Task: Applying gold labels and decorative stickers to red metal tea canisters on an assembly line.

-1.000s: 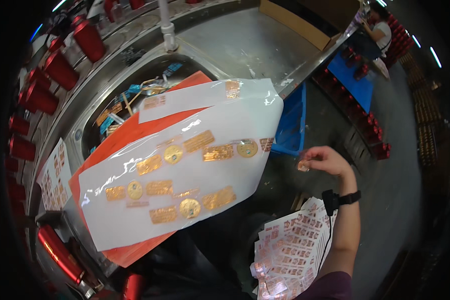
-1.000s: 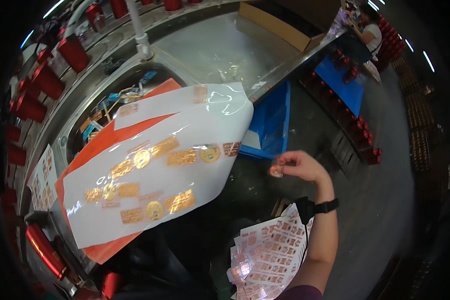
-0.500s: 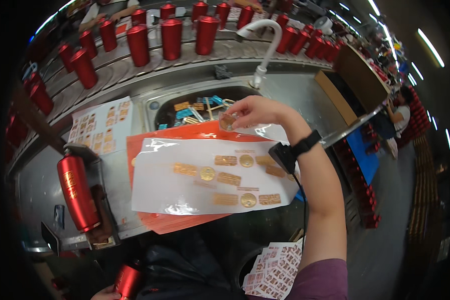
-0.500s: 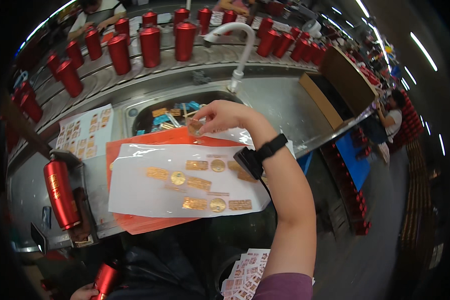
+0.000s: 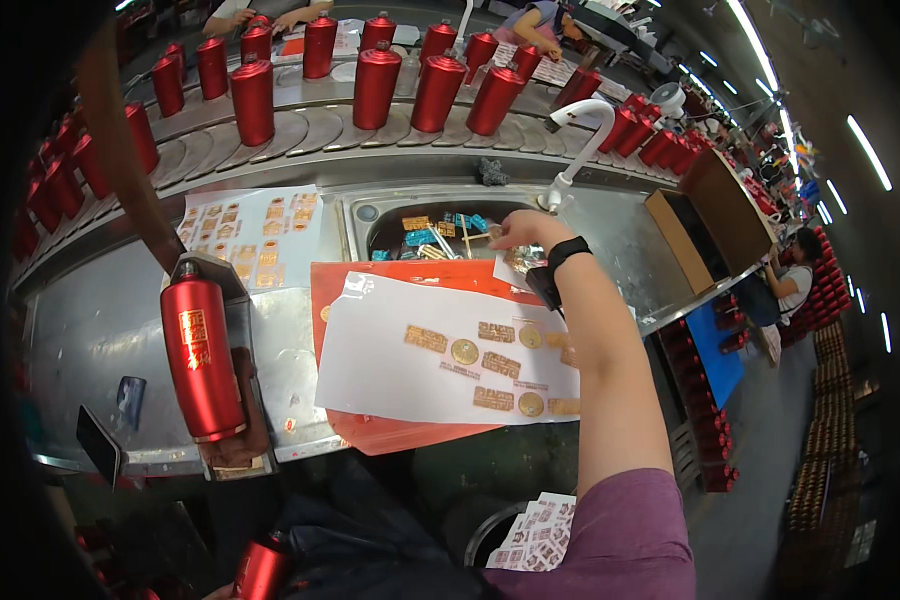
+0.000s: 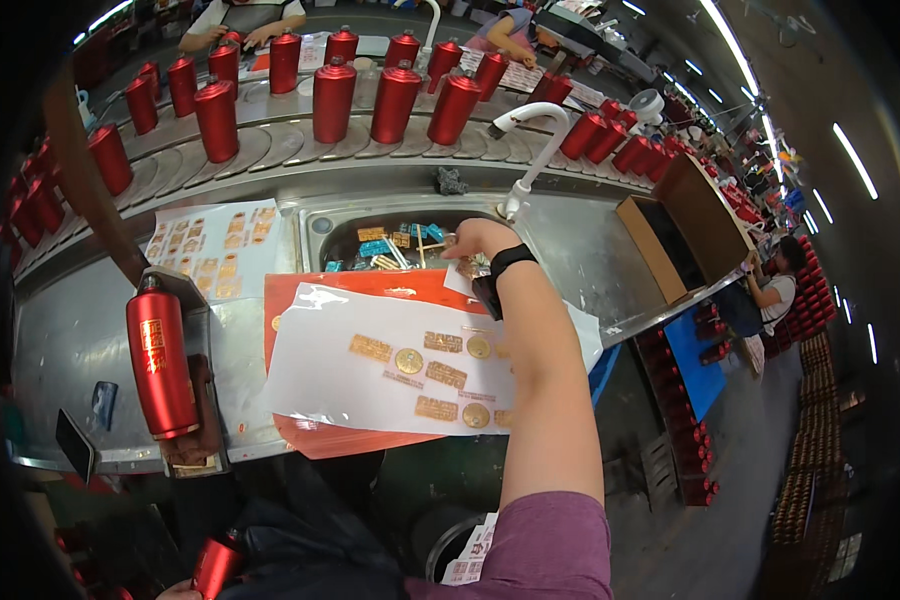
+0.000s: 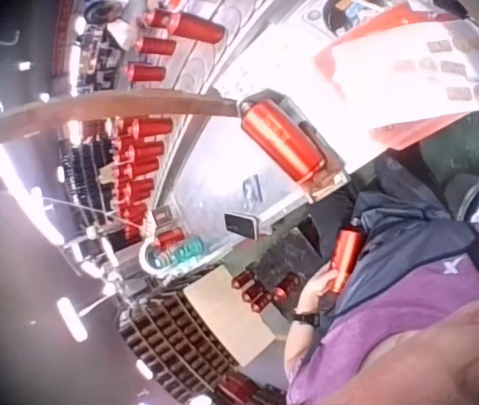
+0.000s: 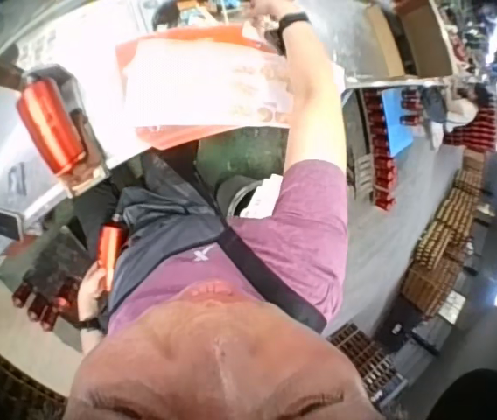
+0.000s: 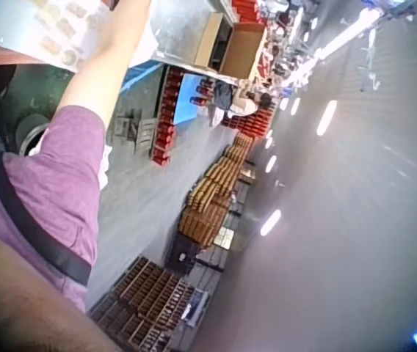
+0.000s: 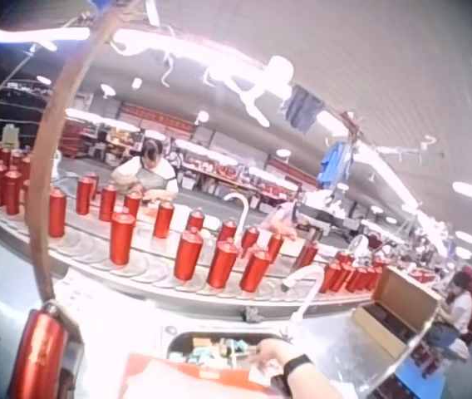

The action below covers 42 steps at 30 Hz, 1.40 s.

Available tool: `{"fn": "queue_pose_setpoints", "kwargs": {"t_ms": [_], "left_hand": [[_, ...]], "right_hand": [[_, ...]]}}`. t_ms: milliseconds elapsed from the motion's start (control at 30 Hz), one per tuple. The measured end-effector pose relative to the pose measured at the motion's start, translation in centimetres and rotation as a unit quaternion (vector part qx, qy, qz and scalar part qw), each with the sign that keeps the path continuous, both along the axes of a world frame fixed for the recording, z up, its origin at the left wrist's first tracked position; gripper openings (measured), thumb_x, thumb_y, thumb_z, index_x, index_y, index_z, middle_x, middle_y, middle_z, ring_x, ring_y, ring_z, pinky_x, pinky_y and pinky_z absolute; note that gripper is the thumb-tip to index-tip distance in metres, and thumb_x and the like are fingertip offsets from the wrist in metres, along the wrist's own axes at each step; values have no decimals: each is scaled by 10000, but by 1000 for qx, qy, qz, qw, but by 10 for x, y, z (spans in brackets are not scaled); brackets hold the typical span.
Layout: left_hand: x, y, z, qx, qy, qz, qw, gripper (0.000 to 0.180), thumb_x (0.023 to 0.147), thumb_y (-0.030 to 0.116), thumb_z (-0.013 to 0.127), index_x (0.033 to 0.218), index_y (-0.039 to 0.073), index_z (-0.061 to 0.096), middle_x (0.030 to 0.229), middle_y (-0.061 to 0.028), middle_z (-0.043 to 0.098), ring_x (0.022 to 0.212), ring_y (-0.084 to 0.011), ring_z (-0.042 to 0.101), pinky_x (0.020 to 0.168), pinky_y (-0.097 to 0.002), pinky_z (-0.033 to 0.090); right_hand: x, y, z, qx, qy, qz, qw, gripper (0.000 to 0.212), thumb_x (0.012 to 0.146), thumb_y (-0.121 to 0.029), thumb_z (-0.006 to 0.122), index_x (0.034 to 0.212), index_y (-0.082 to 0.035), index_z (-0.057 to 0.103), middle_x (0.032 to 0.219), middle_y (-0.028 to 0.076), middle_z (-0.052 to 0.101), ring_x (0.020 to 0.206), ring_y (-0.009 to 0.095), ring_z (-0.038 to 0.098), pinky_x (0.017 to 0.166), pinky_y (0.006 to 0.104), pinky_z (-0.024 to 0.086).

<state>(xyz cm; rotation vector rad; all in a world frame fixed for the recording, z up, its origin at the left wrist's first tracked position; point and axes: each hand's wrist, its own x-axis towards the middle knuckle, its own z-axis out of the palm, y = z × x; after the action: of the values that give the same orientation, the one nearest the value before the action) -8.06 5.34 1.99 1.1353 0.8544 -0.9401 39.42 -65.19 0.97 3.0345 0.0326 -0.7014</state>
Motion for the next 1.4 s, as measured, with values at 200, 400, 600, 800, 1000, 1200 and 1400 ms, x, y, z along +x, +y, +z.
{"fn": "queue_pose_setpoints", "kwargs": {"t_ms": [200, 400, 600, 800, 1000, 1200, 1400], "left_hand": [[-22, 17, -22, 29, -62, 11, 998, 436, 946, 220, 674, 1319, 24, 563, 987, -27, 680, 789, -123, 646, 681, -242, 505], [0, 4, -12, 81, -65, -87, 991, 330, 964, 255, 648, 1245, 85, 620, 772, 75, 591, 543, -35, 481, 450, -191, 313], [7, -4, 9, 82, -74, -101, 989, 289, 986, 247, 621, 1217, 74, 627, 730, 95, 531, 567, -19, 445, 491, -178, 292], [20, 5, -8, -1, -59, -95, 994, 313, 1010, 249, 570, 1238, 40, 617, 1003, -40, 672, 852, -159, 623, 760, -266, 484], [25, 18, -35, 28, -6, -91, 995, 371, 997, 294, 554, 1256, 33, 608, 1121, -88, 679, 989, -223, 638, 908, -340, 488], [13, 32, -51, 1, -13, -91, 996, 389, 954, 257, 581, 1264, 22, 589, 1114, -101, 680, 968, -226, 654, 881, -355, 515], [4, 49, -92, -47, -34, -68, 996, 419, 911, 220, 607, 1272, 11, 571, 1108, -114, 680, 946, -230, 669, 855, -370, 541]], "right_hand": [[-29, -15, -12, 48, -230, 88, 968, 303, 864, -248, 690, 1130, -104, 715, 1161, 98, 709, 1351, 418, 432, 1132, 460, 363], [-71, -41, 13, 183, -217, -55, 957, 206, 889, -266, 693, 1007, -113, 764, 941, 103, 733, 991, 268, 663, 866, 414, 532], [-150, -97, 56, 241, -231, -284, 899, 300, 862, -295, 727, 1016, -38, 742, 793, 68, 716, 719, 155, 687, 679, 318, 558], [-232, -119, 52, 223, -146, -370, 890, 349, 859, -332, 736, 996, -11, 733, 844, 84, 713, 681, 163, 687, 604, 288, 574], [-307, -124, 23, 200, -125, -363, 902, 385, 823, -353, 779, 1041, -37, 747, 836, 68, 708, 680, 145, 644, 620, 273, 543], [-331, -85, 16, 255, -216, -250, 909, 487, 716, -314, 856, 1130, -81, 747, 919, 60, 664, 812, 149, 600, 728, 286, 502], [-316, -66, 14, 240, -222, -249, 911, 438, 719, -292, 834, 1097, -84, 757, 865, 78, 681, 777, 169, 622, 715, 297, 511]]}}
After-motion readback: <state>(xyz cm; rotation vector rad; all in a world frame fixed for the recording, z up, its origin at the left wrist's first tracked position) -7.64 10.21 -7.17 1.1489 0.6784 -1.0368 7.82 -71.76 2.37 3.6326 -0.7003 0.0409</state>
